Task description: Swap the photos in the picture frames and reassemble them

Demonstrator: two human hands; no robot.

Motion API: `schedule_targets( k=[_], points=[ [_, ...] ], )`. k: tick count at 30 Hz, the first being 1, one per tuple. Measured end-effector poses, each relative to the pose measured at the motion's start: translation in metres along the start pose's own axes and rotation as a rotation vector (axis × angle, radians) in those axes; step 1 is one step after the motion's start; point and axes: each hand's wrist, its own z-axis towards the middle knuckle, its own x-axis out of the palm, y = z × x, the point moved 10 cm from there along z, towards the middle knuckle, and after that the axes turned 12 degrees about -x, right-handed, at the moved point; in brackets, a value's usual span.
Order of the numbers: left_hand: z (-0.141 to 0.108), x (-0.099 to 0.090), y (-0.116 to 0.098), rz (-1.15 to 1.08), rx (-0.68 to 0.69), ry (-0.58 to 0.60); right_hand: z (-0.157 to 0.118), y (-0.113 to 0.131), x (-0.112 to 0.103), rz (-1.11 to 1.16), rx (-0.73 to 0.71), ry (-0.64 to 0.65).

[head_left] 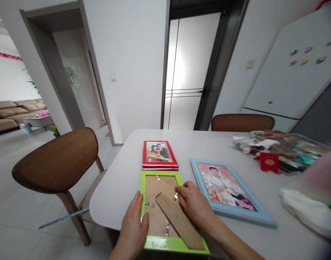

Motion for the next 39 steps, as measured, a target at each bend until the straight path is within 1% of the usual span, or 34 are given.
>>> schedule_targets(
  k=[3, 5, 7, 10, 13, 16, 18, 23, 26, 34, 39],
  points=[
    [0.0, 0.002, -0.001, 0.015, 0.006, 0.007, 0.005, 0.031, -0.004, 0.012, -0.104, -0.04],
    [0.0, 0.002, -0.002, 0.032, 0.01, 0.003, 0.011, 0.058, 0.004, 0.07, -0.199, -0.003],
    [-0.001, 0.001, -0.003, 0.045, 0.015, -0.007, 0.017, 0.08, 0.016, 0.103, -0.263, 0.054],
    [-0.003, 0.002, -0.005, 0.055, 0.014, -0.006, 0.026, 0.095, 0.029, 0.078, -0.287, 0.08],
    [-0.004, 0.002, -0.005, 0.054, 0.005, 0.001, 0.03, 0.095, 0.035, 0.051, -0.27, 0.064],
    [-0.004, 0.0, -0.004, 0.025, -0.002, -0.009, 0.032, 0.087, 0.035, 0.046, -0.265, 0.049],
    [-0.003, 0.0, -0.003, 0.002, -0.012, -0.008, 0.036, 0.076, 0.033, 0.035, -0.242, 0.024],
    [-0.003, -0.001, -0.003, -0.046, -0.032, -0.002, 0.053, 0.035, 0.03, -0.033, -0.105, -0.036],
    [-0.003, -0.001, -0.002, -0.057, -0.048, 0.003, 0.059, 0.024, 0.033, -0.058, -0.069, -0.032],
    [-0.004, -0.003, 0.001, -0.102, -0.04, -0.046, 0.057, 0.029, 0.031, -0.055, -0.081, -0.005],
    [-0.002, -0.002, 0.001, -0.094, -0.03, -0.039, 0.057, 0.038, 0.025, -0.021, -0.111, 0.016]
  ],
)
